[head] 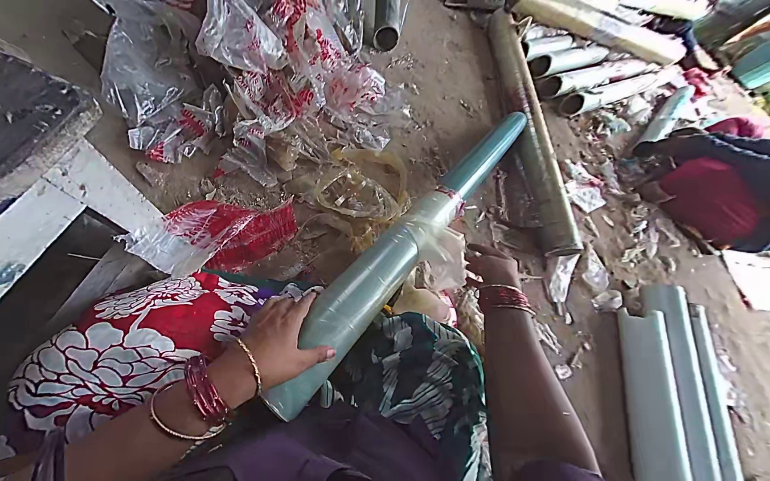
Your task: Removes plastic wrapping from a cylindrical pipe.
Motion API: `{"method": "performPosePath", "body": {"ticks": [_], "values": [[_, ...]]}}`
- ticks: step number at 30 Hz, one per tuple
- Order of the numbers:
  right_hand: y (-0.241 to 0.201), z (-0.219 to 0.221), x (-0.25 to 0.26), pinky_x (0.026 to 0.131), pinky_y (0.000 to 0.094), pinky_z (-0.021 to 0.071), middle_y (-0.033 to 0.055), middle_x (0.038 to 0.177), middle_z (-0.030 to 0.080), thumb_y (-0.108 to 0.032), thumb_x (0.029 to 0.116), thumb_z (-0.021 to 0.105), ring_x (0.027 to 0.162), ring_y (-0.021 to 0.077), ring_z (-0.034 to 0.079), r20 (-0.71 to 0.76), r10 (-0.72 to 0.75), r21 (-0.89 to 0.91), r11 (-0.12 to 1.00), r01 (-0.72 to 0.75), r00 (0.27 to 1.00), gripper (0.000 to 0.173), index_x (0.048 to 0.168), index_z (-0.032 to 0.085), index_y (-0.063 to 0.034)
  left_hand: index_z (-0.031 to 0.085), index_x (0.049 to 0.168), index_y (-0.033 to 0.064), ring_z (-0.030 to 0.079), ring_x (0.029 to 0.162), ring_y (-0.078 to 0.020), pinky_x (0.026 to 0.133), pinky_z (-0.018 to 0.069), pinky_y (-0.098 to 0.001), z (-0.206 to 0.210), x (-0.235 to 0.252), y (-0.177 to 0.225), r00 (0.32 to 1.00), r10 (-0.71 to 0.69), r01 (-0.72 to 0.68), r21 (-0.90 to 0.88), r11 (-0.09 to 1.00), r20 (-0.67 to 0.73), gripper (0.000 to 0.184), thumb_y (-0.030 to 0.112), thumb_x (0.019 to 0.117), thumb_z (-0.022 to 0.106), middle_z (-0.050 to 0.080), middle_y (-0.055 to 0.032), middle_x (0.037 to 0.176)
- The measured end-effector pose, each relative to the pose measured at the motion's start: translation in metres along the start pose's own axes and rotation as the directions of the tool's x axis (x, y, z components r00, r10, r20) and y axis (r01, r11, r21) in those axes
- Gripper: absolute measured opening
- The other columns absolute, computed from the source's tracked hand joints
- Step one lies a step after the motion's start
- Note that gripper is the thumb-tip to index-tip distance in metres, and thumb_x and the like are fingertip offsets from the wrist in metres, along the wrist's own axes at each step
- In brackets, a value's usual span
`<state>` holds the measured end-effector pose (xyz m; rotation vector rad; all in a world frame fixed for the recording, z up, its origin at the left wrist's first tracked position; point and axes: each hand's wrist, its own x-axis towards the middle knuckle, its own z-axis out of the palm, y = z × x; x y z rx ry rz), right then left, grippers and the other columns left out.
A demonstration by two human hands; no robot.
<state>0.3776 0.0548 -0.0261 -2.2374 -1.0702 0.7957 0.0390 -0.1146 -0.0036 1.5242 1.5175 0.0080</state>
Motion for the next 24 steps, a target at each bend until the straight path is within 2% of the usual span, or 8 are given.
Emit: {"method": "performPosePath", "body": {"ticks": [3, 6, 9, 13, 16, 19, 21, 24], "values": [[-0.008, -0.011, -0.024, 0.106, 0.0603, 0.0416, 0.0238, 0.131, 0.066, -0.013, 0.099, 0.06, 0.126, 0.039, 0.059, -0.162, -0.132, -0.179, 0.978, 0.103, 0.978, 0.03, 0.125, 0.071, -0.0039, 0.045, 0.154, 0.005, 0.056, 0.128, -0.0376, 0.111, 0.0413, -0.0527, 0.0, 0.003, -0.002, 0.997, -0.041, 0.034, -0.117, 0.993, -0.061, 0.081, 0.044, 0.0912, 0.078, 0.056, -0.0244, 0.142], [-0.041, 0.004, -0.045, 0.103, 0.0604, 0.0438, 0.0239, 0.118, 0.071, -0.02, 0.1037, 0.059, 0.117, 0.039, 0.065, 0.035, -0.449, -0.205, 0.871, 0.446, 0.893, 0.029, 0.118, 0.073, 0.0006, 0.068, 0.127, 0.0027, 0.066, 0.086, -0.0223, 0.082, 0.0534, -0.0434, -0.007, -0.015, -0.01, 0.972, -0.11, 0.056, -0.251, 0.966, -0.209, 0.039, 0.03, 0.0996, 0.07, 0.071, -0.0134, 0.105], [-0.066, 0.042, -0.048, 0.11, 0.0593, 0.0407, 0.0198, 0.135, 0.066, -0.03, 0.1058, 0.055, 0.131, 0.0379, 0.058, 0.276, -0.617, -0.223, 0.704, 0.674, 0.736, 0.04, 0.135, 0.066, -0.0054, 0.07, 0.099, 0.0011, 0.055, 0.049, -0.0036, 0.048, 0.0466, -0.0171, -0.004, -0.055, -0.017, 0.924, -0.329, 0.17, -0.558, 0.812, -0.197, 0.024, 0.021, 0.1056, 0.059, 0.065, -0.0019, 0.069], [-0.056, 0.092, -0.046, 0.12, 0.0671, 0.0154, 0.0162, 0.163, 0.04, -0.049, 0.103, 0.052, 0.156, 0.0385, 0.025, 0.35, -0.557, -0.39, 0.645, 0.657, 0.754, 0.061, 0.155, 0.049, -0.0166, 0.066, 0.116, -0.0031, 0.074, 0.076, -0.0136, 0.074, 0.0608, -0.0261, 0.018, -0.1, -0.019, 0.893, -0.43, 0.186, -0.765, 0.617, -0.13, 0.022, 0.014, 0.1065, 0.056, 0.074, -0.0096, 0.088], [-0.044, 0.093, -0.043, 0.115, 0.0724, 0.0206, 0.0208, 0.158, 0.045, -0.048, 0.1021, 0.053, 0.152, 0.0442, 0.03, 0.345, -0.554, -0.412, 0.636, 0.653, 0.758, 0.061, 0.149, 0.055, -0.0097, 0.043, 0.14, 0.0006, 0.069, 0.109, -0.0203, 0.096, 0.0559, -0.0347, 0.038, -0.109, -0.017, 0.901, -0.433, 0.141, -0.921, 0.363, -0.033, 0.035, 0.013, 0.1081, 0.05, 0.066, -0.0164, 0.122], [-0.033, 0.083, -0.037, 0.111, 0.0761, 0.0245, 0.0251, 0.155, 0.046, -0.043, 0.1031, 0.051, 0.148, 0.0495, 0.033, 0.338, -0.603, -0.36, 0.627, 0.691, 0.723, 0.057, 0.145, 0.058, -0.0047, 0.041, 0.143, 0.0004, 0.071, 0.103, -0.0241, 0.091, 0.0577, -0.0387, 0.046, -0.096, -0.002, 0.862, -0.503, -0.006, -0.992, 0.122, -0.067, 0.036, 0.017, 0.1107, 0.042, 0.066, -0.0194, 0.12], [-0.034, 0.079, -0.04, 0.109, 0.0764, 0.0261, 0.0267, 0.153, 0.047, -0.04, 0.105, 0.05, 0.146, 0.0509, 0.034, 0.294, -0.638, -0.315, 0.638, 0.703, 0.711, 0.054, 0.143, 0.059, -0.0032, 0.051, 0.14, 0.0016, 0.07, 0.096, -0.0255, 0.085, 0.0564, -0.0398, 0.032, -0.091, 0.018, 0.827, -0.562, 0.017, -0.999, 0.05, -0.014, 0.041, 0.03, 0.1098, 0.045, 0.068, -0.019, 0.115], [-0.035, 0.076, -0.048, 0.104, 0.0759, 0.0317, 0.0304, 0.148, 0.049, -0.034, 0.106, 0.05, 0.141, 0.0543, 0.039, 0.222, -0.68, -0.249, 0.654, 0.715, 0.699, 0.049, 0.14, 0.06, 0.0, 0.057, 0.129, 0.0011, 0.071, 0.094, -0.0254, 0.082, 0.0582, -0.0401, 0.023, -0.084, 0.037, 0.781, -0.623, -0.033, -0.999, 0.026, -0.042, 0.031, 0.021, 0.1053, 0.056, 0.069, -0.0179, 0.111]]}}
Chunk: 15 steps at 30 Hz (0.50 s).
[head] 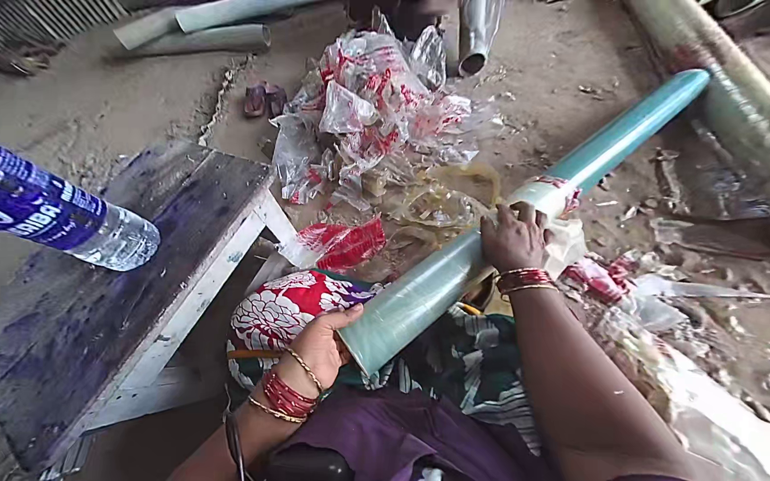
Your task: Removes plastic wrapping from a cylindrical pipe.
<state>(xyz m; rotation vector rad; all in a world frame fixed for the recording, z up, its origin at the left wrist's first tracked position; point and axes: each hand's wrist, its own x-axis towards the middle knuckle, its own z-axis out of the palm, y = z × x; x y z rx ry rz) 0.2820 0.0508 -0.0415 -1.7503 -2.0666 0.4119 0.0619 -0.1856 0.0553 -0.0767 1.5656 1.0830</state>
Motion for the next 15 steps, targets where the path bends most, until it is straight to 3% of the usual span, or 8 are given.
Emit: {"method": "performPosePath", "body": {"ticks": [3, 6, 8, 11, 13, 15], "values": [[-0.01, -0.004, -0.007, 0.098, 0.0769, 0.0368, 0.0372, 0.142, 0.049, -0.03, 0.1066, 0.049, 0.132, 0.0588, 0.045, -0.054, -0.039, 0.044, 0.998, 0.042, 0.998, 0.05, 0.141, 0.055, 0.0058, 0.045, 0.132, -0.0016, 0.069, 0.091, -0.0227, 0.077, 0.0587, -0.0377, -0.001, 0.005, 0.003, 0.97, 0.234, -0.235, -0.002, 0.972, -0.062, 0.035, 0.002, 0.1003, 0.059, 0.065, -0.0181, 0.109], [-0.021, -0.007, -0.011, 0.099, 0.0745, 0.0393, 0.0421, 0.136, 0.048, -0.031, 0.1061, 0.051, 0.126, 0.0611, 0.048, -0.12, -0.01, 0.139, 0.99, 0.026, 0.993, 0.052, 0.142, 0.053, 0.0078, 0.046, 0.108, 0.0002, 0.064, 0.086, -0.0162, 0.073, 0.0575, -0.0317, -0.008, 0.002, 0.01, 0.85, 0.509, -0.504, 0.074, 0.861, -0.136, 0.031, -0.017, 0.0865, 0.061, 0.058, -0.0122, 0.1], [-0.027, -0.02, -0.015, 0.099, 0.0712, 0.0425, 0.0407, 0.129, 0.054, -0.032, 0.1069, 0.051, 0.121, 0.0591, 0.053, -0.093, 0.038, 0.226, 0.974, -0.016, 0.995, 0.051, 0.139, 0.053, 0.0082, 0.043, 0.101, 0.0039, 0.066, 0.079, -0.0118, 0.067, 0.058, -0.027, -0.015, -0.006, 0.014, 0.776, 0.605, -0.595, 0.111, 0.796, -0.179, 0.038, -0.023, 0.0805, 0.061, 0.061, -0.0082, 0.093], [-0.033, -0.036, -0.021, 0.086, 0.0706, 0.0461, 0.0345, 0.107, 0.065, -0.041, 0.1068, 0.053, 0.102, 0.0545, 0.063, -0.011, 0.182, 0.332, 0.928, -0.168, 0.983, 0.054, 0.127, 0.059, 0.0084, 0.039, 0.104, 0.0068, 0.069, 0.076, -0.01, 0.064, 0.0586, -0.0254, -0.031, -0.017, 0.0, 0.774, 0.61, -0.596, 0.13, 0.793, -0.169, 0.044, -0.024, 0.0789, 0.059, 0.065, -0.0044, 0.087], [-0.032, -0.035, -0.024, 0.074, 0.0707, 0.0479, 0.0339, 0.097, 0.066, -0.051, 0.105, 0.052, 0.093, 0.0549, 0.065, 0.036, 0.251, 0.22, 0.942, -0.253, 0.967, 0.06, 0.117, 0.061, 0.0067, 0.037, 0.109, 0.0079, 0.072, 0.073, -0.0101, 0.063, 0.0601, -0.0253, -0.045, -0.014, -0.016, 0.805, 0.579, -0.556, 0.18, 0.812, -0.128, 0.053, -0.023, 0.0733, 0.061, 0.067, -0.0028, 0.082], [-0.033, -0.031, -0.026, 0.072, 0.0678, 0.0498, 0.032, 0.097, 0.067, -0.058, 0.105, 0.044, 0.095, 0.0527, 0.067, 0.074, 0.322, 0.065, 0.943, -0.327, 0.944, 0.066, 0.113, 0.06, 0.0048, 0.035, 0.119, 0.0076, 0.073, 0.069, -0.0104, 0.061, 0.0607, -0.0249, -0.061, -0.009, -0.016, 0.858, 0.514, -0.472, 0.41, 0.78, 0.011, 0.063, -0.016, 0.0711, 0.069, 0.069, -0.0014, 0.078]]}}
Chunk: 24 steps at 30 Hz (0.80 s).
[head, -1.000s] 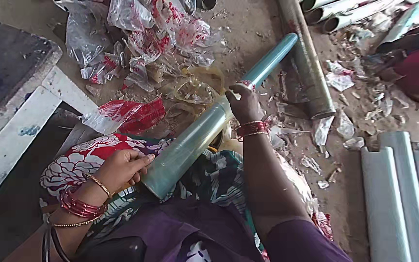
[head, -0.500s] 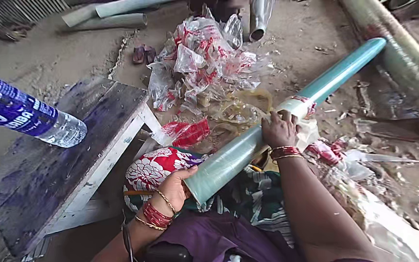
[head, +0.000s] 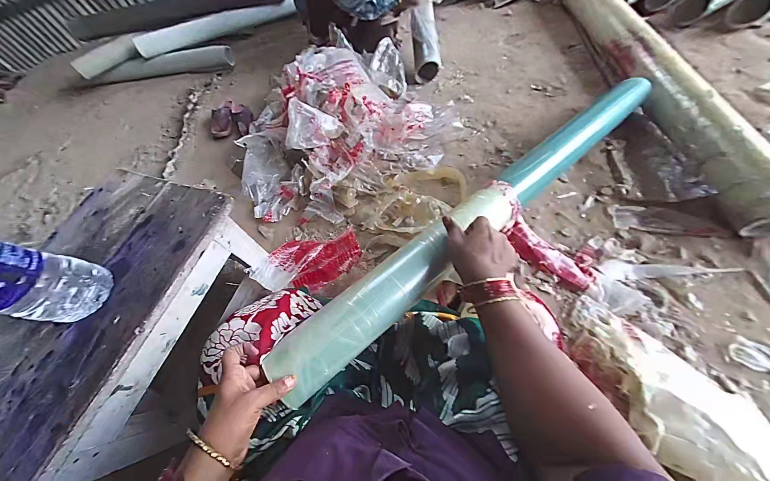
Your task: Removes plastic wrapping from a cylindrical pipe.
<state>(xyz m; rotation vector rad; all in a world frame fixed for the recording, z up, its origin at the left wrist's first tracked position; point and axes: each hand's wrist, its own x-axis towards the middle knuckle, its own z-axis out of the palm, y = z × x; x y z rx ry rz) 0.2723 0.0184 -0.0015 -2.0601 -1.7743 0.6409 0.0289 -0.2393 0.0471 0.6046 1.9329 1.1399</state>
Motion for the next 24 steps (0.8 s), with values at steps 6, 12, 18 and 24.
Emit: {"method": "performPosePath", "body": {"ticks": [6, 12, 18, 24], "values": [[0.009, 0.014, 0.015, 0.099, 0.0667, 0.0394, 0.0297, 0.112, 0.068, -0.063, 0.1022, 0.045, 0.123, 0.0492, 0.057, -0.078, -0.07, -0.185, 0.981, 0.055, 0.994, 0.071, 0.106, 0.073, 0.0026, 0.075, 0.094, 0.0035, 0.062, 0.058, -0.0291, 0.059, 0.0505, -0.0533, -0.001, 0.04, 0.032, 0.728, 0.597, -0.582, 0.765, 0.277, 0.338, 0.051, 0.049, 0.0978, 0.053, 0.063, -0.0105, 0.066], [0.002, 0.013, 0.018, 0.088, 0.0609, 0.0521, 0.03, 0.115, 0.066, -0.051, 0.1057, 0.05, 0.112, 0.0464, 0.066, 0.051, 0.024, -0.063, 0.998, -0.02, 0.998, 0.061, 0.122, 0.061, 0.0065, 0.031, 0.162, 0.0095, 0.046, 0.143, -0.0337, 0.117, 0.0381, -0.0535, 0.118, 0.098, 0.065, 0.688, 0.034, -0.663, 0.608, 0.437, 0.725, 0.1, 0.061, 0.0876, 0.073, 0.041, -0.0193, 0.159], [0.026, 0.008, 0.029, 0.083, 0.0615, 0.0505, 0.0268, 0.096, 0.07, -0.028, 0.1075, 0.052, 0.1, 0.0441, 0.069, -0.098, -0.063, 0.012, 0.998, 0.064, 0.993, 0.042, 0.091, 0.067, 0.0067, 0.003, 0.166, 0.0094, 0.038, 0.149, -0.0329, 0.122, 0.0311, -0.0488, 0.15, 0.112, 0.054, 0.666, -0.134, -0.613, 0.641, 0.463, 0.734, 0.125, 0.05, 0.0806, 0.085, 0.031, -0.0225, 0.164], [0.039, 0.006, 0.047, 0.08, 0.0611, 0.0503, 0.0244, 0.094, 0.067, -0.029, 0.106, 0.055, 0.097, 0.0427, 0.067, -0.142, -0.088, 0.032, 0.995, 0.093, 0.986, 0.038, 0.091, 0.067, 0.0038, 0.01, 0.166, 0.0144, 0.055, 0.134, -0.0302, 0.113, 0.0433, -0.0474, 0.137, 0.134, 0.053, 0.626, -0.152, -0.509, 0.549, 0.663, 0.765, 0.119, 0.042, 0.0798, 0.088, 0.049, -0.0213, 0.152]]}}
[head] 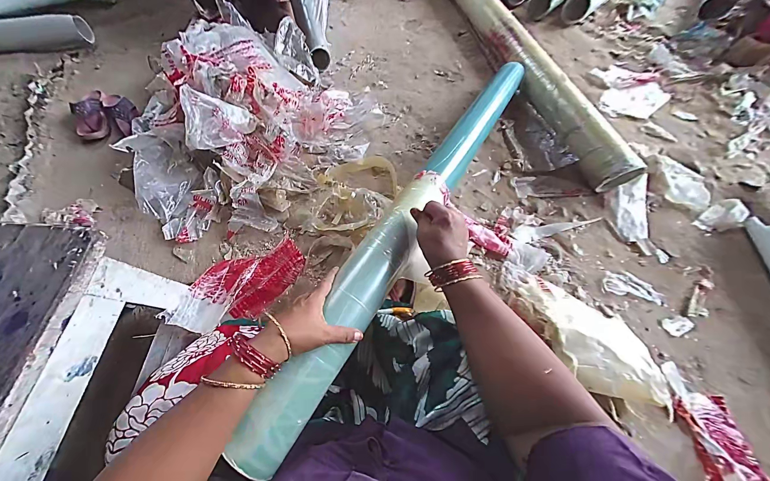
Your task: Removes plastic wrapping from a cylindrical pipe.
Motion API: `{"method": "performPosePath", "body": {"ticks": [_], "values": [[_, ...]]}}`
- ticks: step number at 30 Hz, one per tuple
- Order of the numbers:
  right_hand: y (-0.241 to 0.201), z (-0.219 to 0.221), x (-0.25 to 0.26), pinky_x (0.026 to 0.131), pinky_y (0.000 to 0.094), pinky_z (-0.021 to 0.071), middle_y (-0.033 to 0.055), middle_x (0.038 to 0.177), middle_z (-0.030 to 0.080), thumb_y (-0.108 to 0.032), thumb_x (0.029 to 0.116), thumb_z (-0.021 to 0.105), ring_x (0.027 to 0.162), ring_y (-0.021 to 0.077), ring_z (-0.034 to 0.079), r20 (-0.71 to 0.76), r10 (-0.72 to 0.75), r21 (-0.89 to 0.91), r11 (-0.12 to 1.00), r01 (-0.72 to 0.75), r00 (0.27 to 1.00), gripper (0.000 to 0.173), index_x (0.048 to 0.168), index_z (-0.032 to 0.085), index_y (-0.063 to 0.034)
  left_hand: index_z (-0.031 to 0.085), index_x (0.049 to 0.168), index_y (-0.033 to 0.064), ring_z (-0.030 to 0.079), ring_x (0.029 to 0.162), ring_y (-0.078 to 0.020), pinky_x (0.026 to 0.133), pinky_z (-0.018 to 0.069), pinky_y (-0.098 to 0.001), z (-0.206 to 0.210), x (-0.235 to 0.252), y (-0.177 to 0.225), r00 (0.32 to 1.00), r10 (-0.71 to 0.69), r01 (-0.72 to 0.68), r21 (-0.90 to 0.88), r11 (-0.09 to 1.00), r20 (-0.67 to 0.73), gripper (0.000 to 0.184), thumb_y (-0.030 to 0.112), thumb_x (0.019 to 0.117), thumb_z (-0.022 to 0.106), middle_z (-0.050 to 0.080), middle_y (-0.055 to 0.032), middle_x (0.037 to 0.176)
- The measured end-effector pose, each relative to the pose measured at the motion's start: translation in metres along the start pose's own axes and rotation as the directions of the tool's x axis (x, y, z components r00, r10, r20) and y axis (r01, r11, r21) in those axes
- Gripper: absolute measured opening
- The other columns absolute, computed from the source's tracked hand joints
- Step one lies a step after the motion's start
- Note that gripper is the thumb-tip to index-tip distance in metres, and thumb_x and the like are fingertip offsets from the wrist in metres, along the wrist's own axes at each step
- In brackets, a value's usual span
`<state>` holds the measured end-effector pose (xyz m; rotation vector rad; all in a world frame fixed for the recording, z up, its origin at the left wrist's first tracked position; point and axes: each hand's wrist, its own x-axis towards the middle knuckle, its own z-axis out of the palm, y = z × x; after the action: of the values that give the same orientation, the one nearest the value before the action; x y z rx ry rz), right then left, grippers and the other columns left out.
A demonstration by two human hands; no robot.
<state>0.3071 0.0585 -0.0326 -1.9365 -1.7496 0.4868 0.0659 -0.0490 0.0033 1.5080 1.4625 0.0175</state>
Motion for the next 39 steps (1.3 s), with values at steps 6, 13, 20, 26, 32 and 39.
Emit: {"method": "performPosePath", "body": {"ticks": [6, 13, 20, 26, 32, 39], "values": [[0.026, 0.006, 0.01, 0.07, 0.0584, 0.0463, 0.0167, 0.077, 0.063, -0.033, 0.1046, 0.055, 0.078, 0.0344, 0.063, -0.034, 0.015, 0.115, 0.993, -0.011, 0.999, 0.04, 0.083, 0.064, -0.0005, 0.014, 0.166, 0.0172, 0.057, 0.132, -0.0292, 0.111, 0.0451, -0.0478, -0.009, 0.003, -0.006, 1.0, -0.019, 0.02, -0.039, 0.999, 0.017, 0.119, 0.043, 0.0781, 0.088, 0.051, -0.0196, 0.15], [0.035, 0.002, -0.018, 0.049, 0.0297, 0.0385, 0.0021, 0.068, 0.052, -0.029, 0.1052, 0.06, 0.05, 0.0098, 0.041, 0.126, 0.4, 0.482, 0.775, -0.408, 0.908, 0.028, 0.093, 0.067, -0.0055, 0.005, 0.167, 0.0152, 0.045, 0.144, -0.034, 0.116, 0.038, -0.0546, 0.004, 0.0, 0.009, 0.998, -0.067, 0.065, 0.217, 0.974, 0.0, 0.124, 0.057, 0.0798, 0.083, 0.035, -0.0188, 0.163], [0.027, -0.01, -0.049, 0.052, 0.031, 0.0367, 0.0014, 0.068, 0.049, -0.027, 0.1055, 0.058, 0.053, 0.0102, 0.04, 0.186, 0.326, 0.522, 0.766, -0.375, 0.927, 0.029, 0.089, 0.064, -0.0038, 0.013, 0.166, 0.0131, 0.05, 0.137, -0.0407, 0.112, 0.0397, -0.0605, 0.017, -0.004, 0.001, 0.995, -0.043, 0.063, 0.217, 0.974, -0.094, 0.125, 0.052, 0.0746, 0.088, 0.045, -0.0247, 0.154], [0.1, -0.073, -0.036, 0.092, 0.0443, 0.0522, 0.0152, 0.108, 0.072, -0.018, 0.1019, 0.061, 0.098, 0.021, 0.067, 0.084, 0.239, 0.415, 0.874, -0.252, 0.967, 0.025, 0.114, 0.072, 0.0005, 0.024, 0.164, 0.0213, 0.068, 0.107, -0.0303, 0.088, 0.057, -0.0523, 0.013, 0.003, -0.015, 0.993, 0.001, -0.008, -0.062, 0.998, -0.117, 0.116, 0.036, 0.0681, 0.088, 0.061, -0.0209, 0.133], [0.225, -0.131, -0.132, 0.089, 0.06, 0.0493, 0.0226, 0.103, 0.07, -0.015, 0.1022, 0.057, 0.098, 0.037, 0.066, 0.09, 0.516, 0.089, 0.847, -0.523, 0.852, 0.024, 0.107, 0.072, 0.0018, 0.021, 0.164, 0.0193, 0.065, 0.114, -0.023, 0.091, 0.0567, -0.0464, 0.022, 0.006, -0.014, 0.989, 0.035, -0.037, -0.009, 0.999, -0.143, 0.127, 0.043, 0.0578, 0.085, 0.055, -0.0171, 0.142], [0.237, -0.046, -0.189, 0.095, 0.0615, 0.0523, 0.0263, 0.121, 0.068, -0.009, 0.1017, 0.056, 0.116, 0.0433, 0.066, 0.233, 0.365, -0.126, 0.931, -0.344, 0.902, 0.025, 0.116, 0.071, 0.0041, 0.016, 0.165, 0.0177, 0.06, 0.123, -0.0135, 0.096, 0.0549, -0.0352, 0.026, 0.004, -0.012, 0.985, 0.038, -0.034, 0.023, 0.999, -0.167, 0.131, 0.046, 0.0562, 0.083, 0.048, -0.0132, 0.151]]}}
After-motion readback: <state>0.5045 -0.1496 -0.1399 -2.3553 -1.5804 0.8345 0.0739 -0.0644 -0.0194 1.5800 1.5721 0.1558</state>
